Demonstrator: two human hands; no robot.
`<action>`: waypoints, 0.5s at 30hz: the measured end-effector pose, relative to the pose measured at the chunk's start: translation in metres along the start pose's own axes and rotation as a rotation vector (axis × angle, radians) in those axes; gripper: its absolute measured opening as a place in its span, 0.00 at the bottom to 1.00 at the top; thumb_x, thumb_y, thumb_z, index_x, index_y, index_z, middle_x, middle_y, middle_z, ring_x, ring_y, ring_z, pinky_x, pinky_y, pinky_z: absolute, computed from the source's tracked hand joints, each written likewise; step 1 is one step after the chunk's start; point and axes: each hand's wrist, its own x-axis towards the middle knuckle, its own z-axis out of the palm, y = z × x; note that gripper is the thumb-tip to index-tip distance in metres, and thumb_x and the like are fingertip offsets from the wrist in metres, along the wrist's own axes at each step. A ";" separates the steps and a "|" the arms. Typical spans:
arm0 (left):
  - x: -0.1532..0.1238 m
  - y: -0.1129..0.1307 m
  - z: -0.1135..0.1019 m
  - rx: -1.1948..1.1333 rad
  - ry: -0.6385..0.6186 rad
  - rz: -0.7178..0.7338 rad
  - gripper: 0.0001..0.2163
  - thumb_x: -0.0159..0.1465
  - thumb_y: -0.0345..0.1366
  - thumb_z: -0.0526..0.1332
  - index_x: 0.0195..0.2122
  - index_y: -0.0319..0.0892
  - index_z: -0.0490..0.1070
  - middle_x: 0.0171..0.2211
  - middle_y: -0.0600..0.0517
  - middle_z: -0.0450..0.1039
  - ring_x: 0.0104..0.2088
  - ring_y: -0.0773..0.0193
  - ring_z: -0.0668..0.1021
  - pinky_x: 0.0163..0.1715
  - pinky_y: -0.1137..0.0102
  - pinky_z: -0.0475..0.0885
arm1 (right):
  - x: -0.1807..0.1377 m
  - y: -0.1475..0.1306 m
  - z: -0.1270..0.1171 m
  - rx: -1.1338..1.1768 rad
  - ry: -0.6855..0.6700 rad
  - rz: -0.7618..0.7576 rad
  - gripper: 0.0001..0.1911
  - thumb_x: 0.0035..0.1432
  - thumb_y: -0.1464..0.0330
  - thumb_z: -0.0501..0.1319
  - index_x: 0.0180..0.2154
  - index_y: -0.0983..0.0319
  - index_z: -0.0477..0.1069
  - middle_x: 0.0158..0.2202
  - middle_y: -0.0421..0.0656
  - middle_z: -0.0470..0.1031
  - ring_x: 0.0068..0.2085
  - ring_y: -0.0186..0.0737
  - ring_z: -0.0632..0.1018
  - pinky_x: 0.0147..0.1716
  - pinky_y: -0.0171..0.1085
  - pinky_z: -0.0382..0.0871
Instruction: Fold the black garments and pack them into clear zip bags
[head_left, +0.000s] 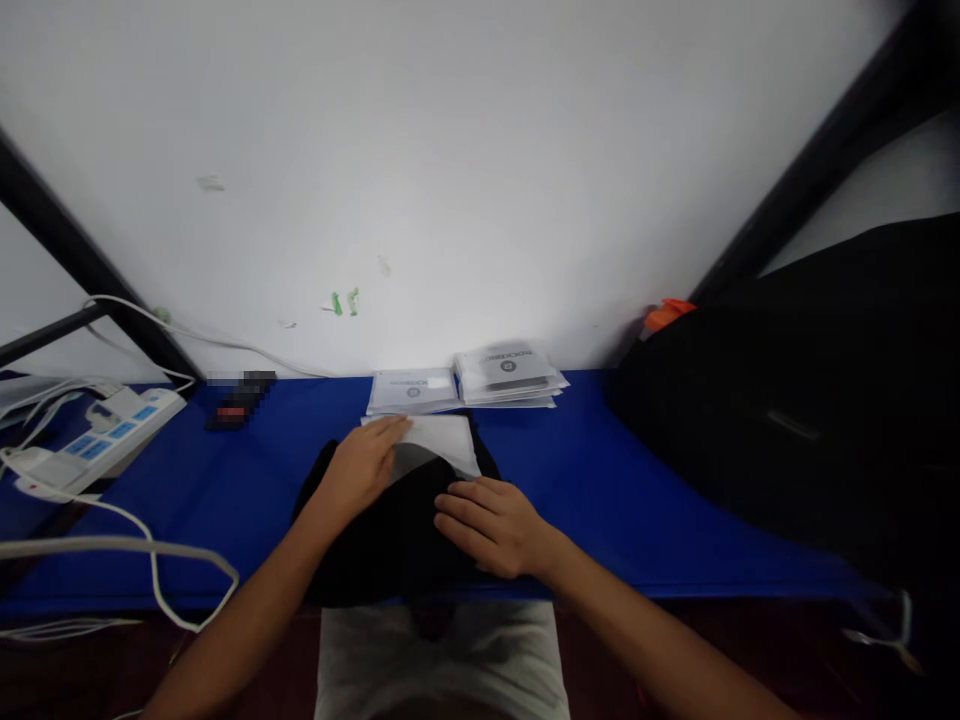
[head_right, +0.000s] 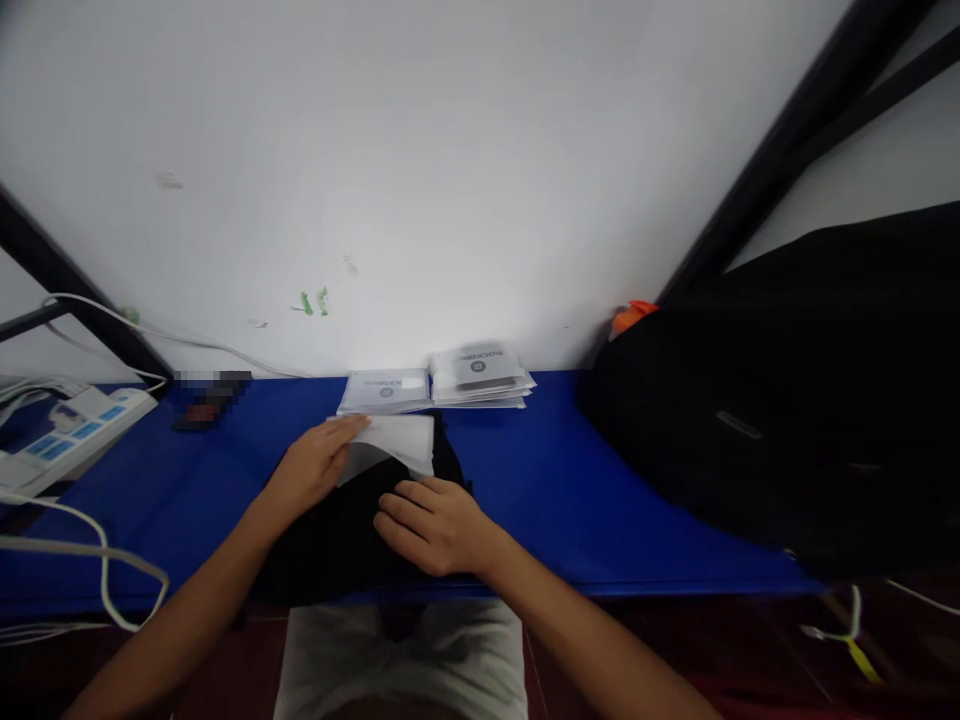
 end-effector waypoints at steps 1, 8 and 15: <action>0.008 -0.008 -0.001 0.006 0.025 -0.014 0.24 0.62 0.24 0.50 0.58 0.44 0.68 0.56 0.48 0.72 0.56 0.58 0.74 0.57 0.57 0.70 | 0.001 0.000 -0.005 0.024 0.041 0.001 0.16 0.68 0.72 0.46 0.44 0.67 0.71 0.40 0.50 0.79 0.43 0.44 0.77 0.35 0.39 0.72; 0.061 -0.076 0.033 0.084 -0.217 -0.167 0.21 0.66 0.35 0.52 0.61 0.41 0.65 0.63 0.45 0.64 0.64 0.54 0.66 0.63 0.54 0.60 | -0.014 0.007 0.005 0.196 -0.182 0.204 0.20 0.60 0.77 0.50 0.53 0.66 0.65 0.50 0.54 0.74 0.55 0.45 0.73 0.49 0.45 0.73; 0.068 -0.103 0.057 0.074 -0.479 -0.147 0.25 0.66 0.48 0.53 0.60 0.40 0.66 0.64 0.43 0.61 0.65 0.53 0.64 0.62 0.59 0.60 | -0.033 0.018 0.011 0.324 -0.475 0.538 0.35 0.42 0.85 0.54 0.55 0.66 0.63 0.61 0.57 0.63 0.62 0.49 0.65 0.57 0.48 0.66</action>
